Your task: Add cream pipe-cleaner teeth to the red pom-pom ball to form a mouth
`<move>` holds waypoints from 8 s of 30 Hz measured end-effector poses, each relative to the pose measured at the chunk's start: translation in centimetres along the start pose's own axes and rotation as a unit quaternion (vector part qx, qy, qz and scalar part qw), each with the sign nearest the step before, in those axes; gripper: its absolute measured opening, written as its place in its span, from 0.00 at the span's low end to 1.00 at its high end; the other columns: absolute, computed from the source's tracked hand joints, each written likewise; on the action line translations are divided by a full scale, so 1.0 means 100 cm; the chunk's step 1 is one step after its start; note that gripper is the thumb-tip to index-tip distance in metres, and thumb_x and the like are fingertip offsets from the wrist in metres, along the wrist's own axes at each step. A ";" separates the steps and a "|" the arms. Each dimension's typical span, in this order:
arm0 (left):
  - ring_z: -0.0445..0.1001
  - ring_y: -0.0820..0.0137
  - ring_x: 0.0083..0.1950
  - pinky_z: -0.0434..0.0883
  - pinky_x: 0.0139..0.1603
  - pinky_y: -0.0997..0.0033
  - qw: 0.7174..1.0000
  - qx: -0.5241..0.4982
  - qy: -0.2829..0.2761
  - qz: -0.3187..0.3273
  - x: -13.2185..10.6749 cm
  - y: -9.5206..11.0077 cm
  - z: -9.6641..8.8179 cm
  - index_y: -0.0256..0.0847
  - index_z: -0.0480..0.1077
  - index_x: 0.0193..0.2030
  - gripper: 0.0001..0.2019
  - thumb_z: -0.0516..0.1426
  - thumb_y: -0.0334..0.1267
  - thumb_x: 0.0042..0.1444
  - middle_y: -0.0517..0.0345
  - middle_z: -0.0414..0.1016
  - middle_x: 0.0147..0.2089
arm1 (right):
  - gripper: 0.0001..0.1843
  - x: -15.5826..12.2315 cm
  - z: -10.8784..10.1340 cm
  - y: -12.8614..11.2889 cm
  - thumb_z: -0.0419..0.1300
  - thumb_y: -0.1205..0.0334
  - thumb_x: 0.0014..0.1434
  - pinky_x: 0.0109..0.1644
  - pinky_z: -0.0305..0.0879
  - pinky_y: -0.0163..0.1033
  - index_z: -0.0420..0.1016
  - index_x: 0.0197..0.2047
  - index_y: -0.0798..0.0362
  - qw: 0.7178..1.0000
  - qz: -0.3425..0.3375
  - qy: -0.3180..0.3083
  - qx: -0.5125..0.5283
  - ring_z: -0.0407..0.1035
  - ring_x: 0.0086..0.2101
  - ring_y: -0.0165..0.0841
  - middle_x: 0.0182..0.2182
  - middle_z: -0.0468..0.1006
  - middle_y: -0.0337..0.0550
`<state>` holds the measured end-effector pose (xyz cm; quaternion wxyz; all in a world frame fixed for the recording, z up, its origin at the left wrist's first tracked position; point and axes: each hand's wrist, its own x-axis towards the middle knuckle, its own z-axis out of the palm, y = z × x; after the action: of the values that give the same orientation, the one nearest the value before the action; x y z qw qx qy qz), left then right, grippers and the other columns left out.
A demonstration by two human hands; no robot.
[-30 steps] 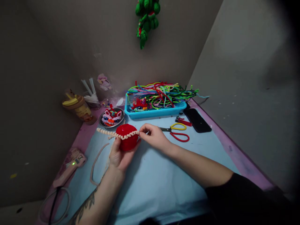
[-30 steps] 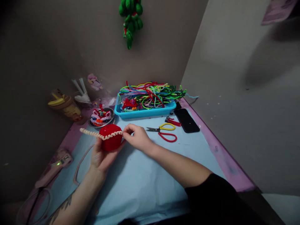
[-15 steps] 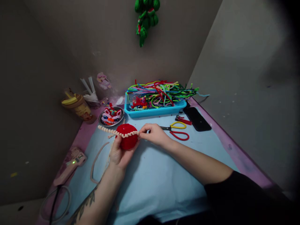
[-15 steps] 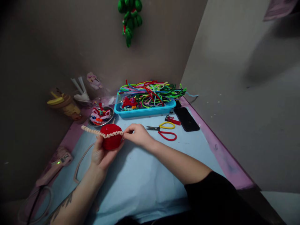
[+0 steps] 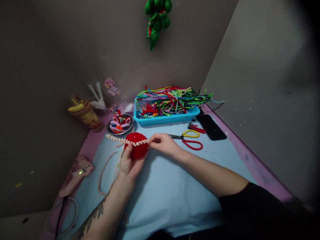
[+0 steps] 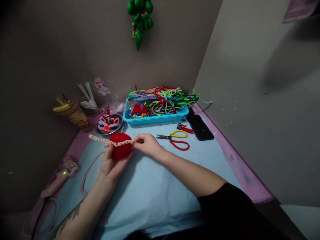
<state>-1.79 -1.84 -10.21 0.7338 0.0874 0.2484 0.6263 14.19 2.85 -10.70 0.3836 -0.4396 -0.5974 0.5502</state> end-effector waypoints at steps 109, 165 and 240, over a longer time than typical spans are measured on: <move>0.72 0.66 0.30 0.66 0.32 0.72 0.826 0.539 -0.013 0.165 -0.019 -0.016 0.004 0.44 0.72 0.45 0.25 0.69 0.30 0.36 0.60 0.77 0.31 | 0.10 -0.034 -0.003 -0.042 0.54 0.70 0.62 0.48 0.66 0.43 0.75 0.41 0.51 0.872 -0.338 0.096 -0.340 0.73 0.39 0.37 0.37 0.81 0.45; 0.74 0.67 0.35 0.72 0.38 0.68 0.894 0.417 -0.077 -0.147 -0.026 -0.015 0.031 0.34 0.71 0.43 0.24 0.70 0.40 0.39 0.52 0.76 0.37 | 0.11 0.018 -0.027 -0.015 0.65 0.62 0.47 0.38 0.67 0.33 0.80 0.34 0.58 0.972 0.055 -0.210 0.095 0.73 0.31 0.30 0.29 0.81 0.41; 0.74 0.54 0.49 0.61 0.51 0.52 0.301 0.925 0.010 0.231 -0.022 -0.016 0.013 0.36 0.64 0.55 0.16 0.52 0.37 0.61 0.43 0.78 0.45 | 0.08 -0.019 -0.003 -0.035 0.58 0.70 0.59 0.46 0.67 0.41 0.78 0.38 0.52 0.909 -0.325 0.057 -0.255 0.74 0.37 0.34 0.34 0.82 0.43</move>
<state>0.01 -4.07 -9.18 -0.0069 0.7561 0.6416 0.1288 14.70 1.14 -7.15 0.4494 -0.3344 -0.8044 0.1979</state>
